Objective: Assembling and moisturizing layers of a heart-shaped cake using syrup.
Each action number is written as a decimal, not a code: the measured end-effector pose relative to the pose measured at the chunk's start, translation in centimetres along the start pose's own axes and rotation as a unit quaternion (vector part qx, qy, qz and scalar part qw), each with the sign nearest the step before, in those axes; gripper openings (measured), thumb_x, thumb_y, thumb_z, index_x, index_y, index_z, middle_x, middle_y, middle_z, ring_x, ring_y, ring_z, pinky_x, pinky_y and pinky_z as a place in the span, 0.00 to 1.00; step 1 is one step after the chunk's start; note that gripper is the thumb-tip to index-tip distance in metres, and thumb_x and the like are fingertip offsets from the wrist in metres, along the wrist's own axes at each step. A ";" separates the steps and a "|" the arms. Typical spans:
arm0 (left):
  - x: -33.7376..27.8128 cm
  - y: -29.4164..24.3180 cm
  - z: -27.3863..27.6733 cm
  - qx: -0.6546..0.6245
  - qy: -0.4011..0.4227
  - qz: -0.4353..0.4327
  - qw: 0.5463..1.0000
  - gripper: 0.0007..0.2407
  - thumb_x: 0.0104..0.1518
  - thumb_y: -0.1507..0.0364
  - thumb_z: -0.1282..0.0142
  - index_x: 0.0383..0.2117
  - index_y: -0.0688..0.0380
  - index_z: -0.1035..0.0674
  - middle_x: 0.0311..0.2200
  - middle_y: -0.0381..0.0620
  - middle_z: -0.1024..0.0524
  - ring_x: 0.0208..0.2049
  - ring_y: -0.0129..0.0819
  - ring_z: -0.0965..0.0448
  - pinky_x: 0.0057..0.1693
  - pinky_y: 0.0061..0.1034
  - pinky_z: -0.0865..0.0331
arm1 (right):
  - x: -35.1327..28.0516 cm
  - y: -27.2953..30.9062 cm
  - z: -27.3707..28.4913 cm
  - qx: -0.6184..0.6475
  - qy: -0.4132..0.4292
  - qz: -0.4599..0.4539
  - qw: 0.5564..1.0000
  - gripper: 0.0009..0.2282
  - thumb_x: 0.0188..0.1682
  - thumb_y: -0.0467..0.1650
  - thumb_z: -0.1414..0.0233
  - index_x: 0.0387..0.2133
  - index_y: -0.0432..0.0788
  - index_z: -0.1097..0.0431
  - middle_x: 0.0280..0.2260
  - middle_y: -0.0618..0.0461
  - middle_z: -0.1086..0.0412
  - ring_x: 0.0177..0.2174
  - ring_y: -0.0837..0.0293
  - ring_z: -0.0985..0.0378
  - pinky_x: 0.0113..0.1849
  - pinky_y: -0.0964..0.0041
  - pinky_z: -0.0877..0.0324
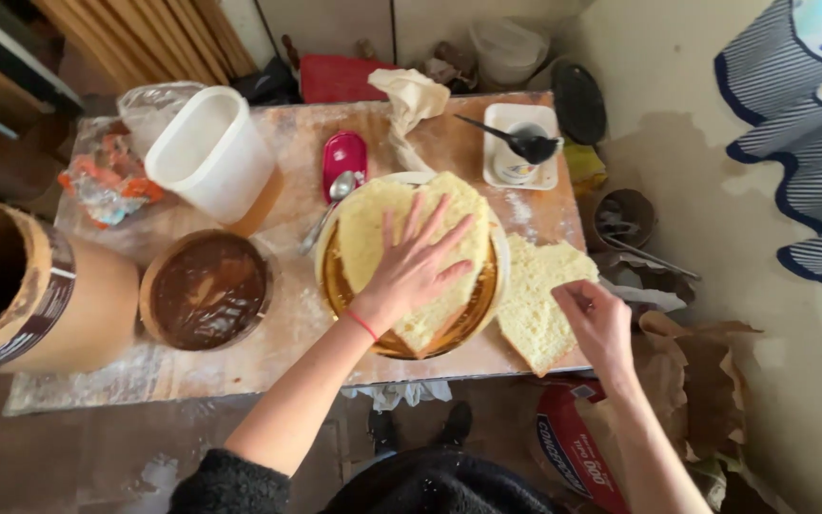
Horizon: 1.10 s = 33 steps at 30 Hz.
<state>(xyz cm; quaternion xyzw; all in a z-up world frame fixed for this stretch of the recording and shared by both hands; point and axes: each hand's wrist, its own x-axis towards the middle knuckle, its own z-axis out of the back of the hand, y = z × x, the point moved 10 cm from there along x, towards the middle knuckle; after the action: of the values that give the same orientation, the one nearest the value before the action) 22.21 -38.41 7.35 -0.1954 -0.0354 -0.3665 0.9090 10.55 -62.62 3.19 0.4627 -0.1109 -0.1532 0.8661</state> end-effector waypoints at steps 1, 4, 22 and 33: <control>0.1 0.0 -0.2 0.002 0.002 -0.005 1.000 0.28 0.63 0.49 0.55 0.69 0.38 0.37 0.73 0.50 0.54 0.73 0.59 0.59 0.69 0.67 0.66 | -0.2 -0.3 0.5 0.003 -0.005 -0.002 1.000 0.08 0.49 0.29 0.41 0.37 0.35 0.22 0.24 0.56 0.24 0.24 0.70 0.28 0.27 0.73 0.32; -0.4 1.8 -2.3 0.022 0.072 0.059 0.995 0.31 0.62 0.42 0.64 0.71 0.36 0.43 0.75 0.47 0.60 0.73 0.58 0.66 0.68 0.70 0.75 | -1.1 -1.1 1.5 0.006 -0.005 0.001 1.000 0.07 0.49 0.28 0.40 0.37 0.35 0.23 0.25 0.53 0.25 0.24 0.68 0.29 0.28 0.71 0.32; -1.5 3.6 -2.5 0.097 0.004 0.130 0.987 0.36 0.58 0.37 0.71 0.73 0.31 0.51 0.75 0.43 0.63 0.74 0.54 0.66 0.67 0.72 0.76 | 1.7 1.7 0.4 -0.017 0.072 0.066 0.995 0.05 0.48 0.27 0.41 0.36 0.39 0.21 0.30 0.51 0.21 0.25 0.61 0.28 0.32 0.66 0.30; -15.9 12.9 4.7 -0.461 -0.350 0.234 0.781 0.31 0.69 0.53 0.60 0.72 0.61 0.46 0.75 0.52 0.49 0.76 0.41 0.52 0.76 0.41 0.58 | 4.1 15.7 -5.5 -0.026 0.060 0.266 0.962 0.19 0.56 0.27 0.47 0.61 0.37 0.36 0.55 0.38 0.31 0.57 0.47 0.29 0.57 0.57 0.37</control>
<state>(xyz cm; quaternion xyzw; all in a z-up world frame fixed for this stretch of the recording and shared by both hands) 19.71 -17.81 4.10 -0.7082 -0.1315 -0.0214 0.6933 18.80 -51.65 13.53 0.4026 -0.1735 0.1081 0.8922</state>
